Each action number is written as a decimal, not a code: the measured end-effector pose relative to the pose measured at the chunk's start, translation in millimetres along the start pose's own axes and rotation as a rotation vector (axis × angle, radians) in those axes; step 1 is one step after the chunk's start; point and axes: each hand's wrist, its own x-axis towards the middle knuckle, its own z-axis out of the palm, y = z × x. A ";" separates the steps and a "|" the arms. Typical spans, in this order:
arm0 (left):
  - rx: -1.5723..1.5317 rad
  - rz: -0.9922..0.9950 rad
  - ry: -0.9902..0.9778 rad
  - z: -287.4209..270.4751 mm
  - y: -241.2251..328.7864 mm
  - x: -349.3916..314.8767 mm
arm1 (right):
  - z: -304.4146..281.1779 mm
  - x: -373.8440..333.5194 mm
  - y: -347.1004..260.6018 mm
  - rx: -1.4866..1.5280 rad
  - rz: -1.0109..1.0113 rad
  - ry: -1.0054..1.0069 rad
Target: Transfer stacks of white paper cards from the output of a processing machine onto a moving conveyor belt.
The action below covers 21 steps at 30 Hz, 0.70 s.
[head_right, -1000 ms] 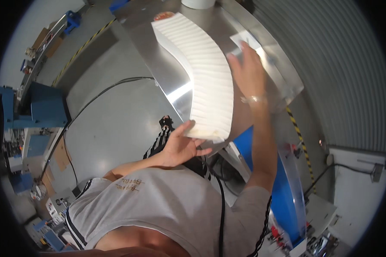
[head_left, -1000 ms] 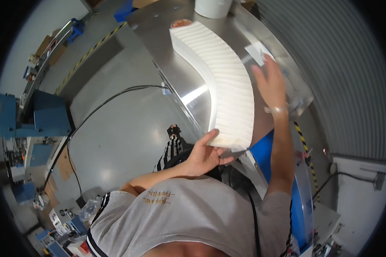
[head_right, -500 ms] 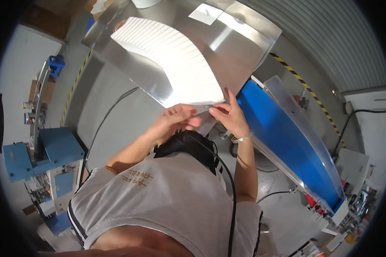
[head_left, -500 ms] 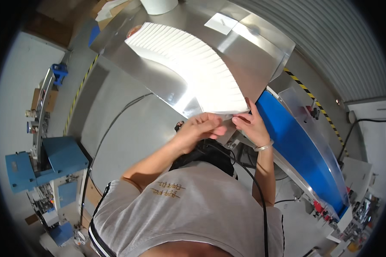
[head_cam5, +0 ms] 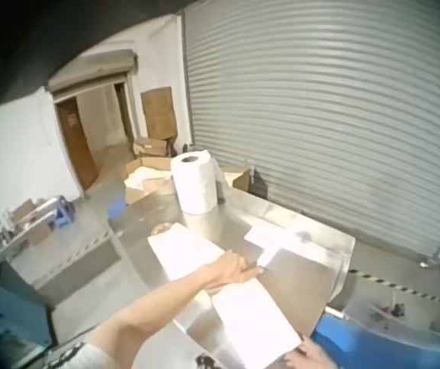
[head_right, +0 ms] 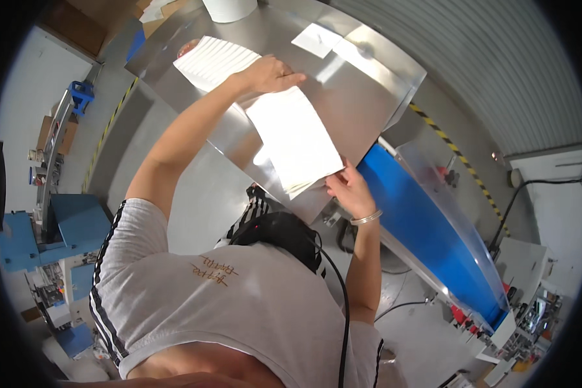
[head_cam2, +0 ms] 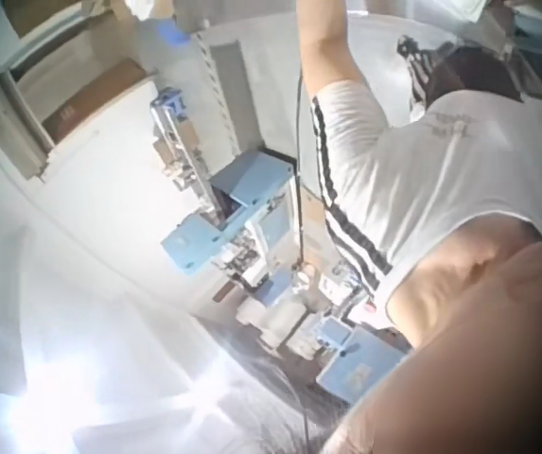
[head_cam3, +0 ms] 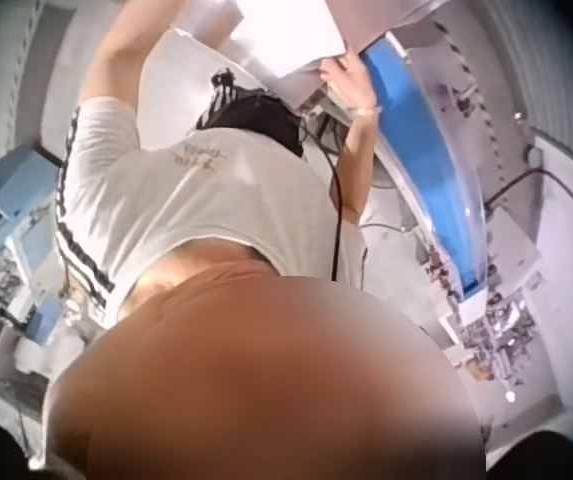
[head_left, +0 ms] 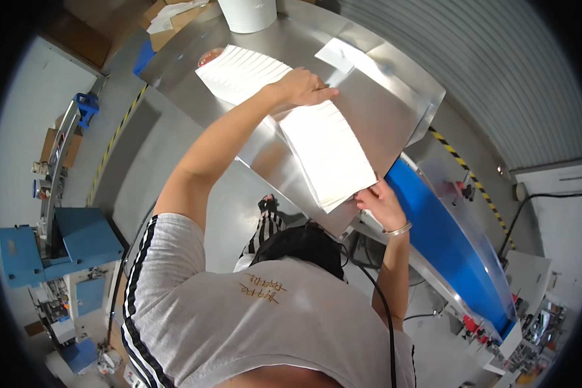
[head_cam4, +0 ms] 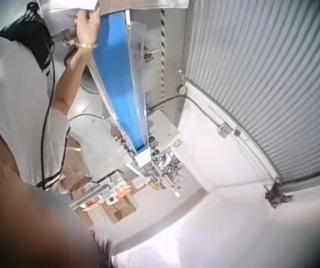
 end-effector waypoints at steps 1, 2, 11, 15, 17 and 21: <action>-0.005 -0.002 -0.016 0.5 -2.9 -5.5 | -0.1 2.6 -0.1 -0.013 -0.019 -0.001; -0.007 -0.012 -0.034 -0.8 -5.4 -10.4 | 0.7 4.6 0.3 -0.024 -0.039 -0.002; -0.037 0.027 0.263 -36.1 -46.4 -39.6 | 5.8 2.5 -1.2 -0.053 -0.012 0.029; 0.134 0.033 0.192 -23.1 -86.5 -47.6 | 3.2 0.2 7.1 -0.030 0.003 0.018; 0.152 0.019 0.219 -22.5 -87.2 -50.9 | 5.4 0.5 10.9 -0.008 -0.014 0.020; 0.315 0.084 0.739 -8.0 -78.4 -60.0 | 9.5 0.2 11.7 -0.002 -0.020 0.026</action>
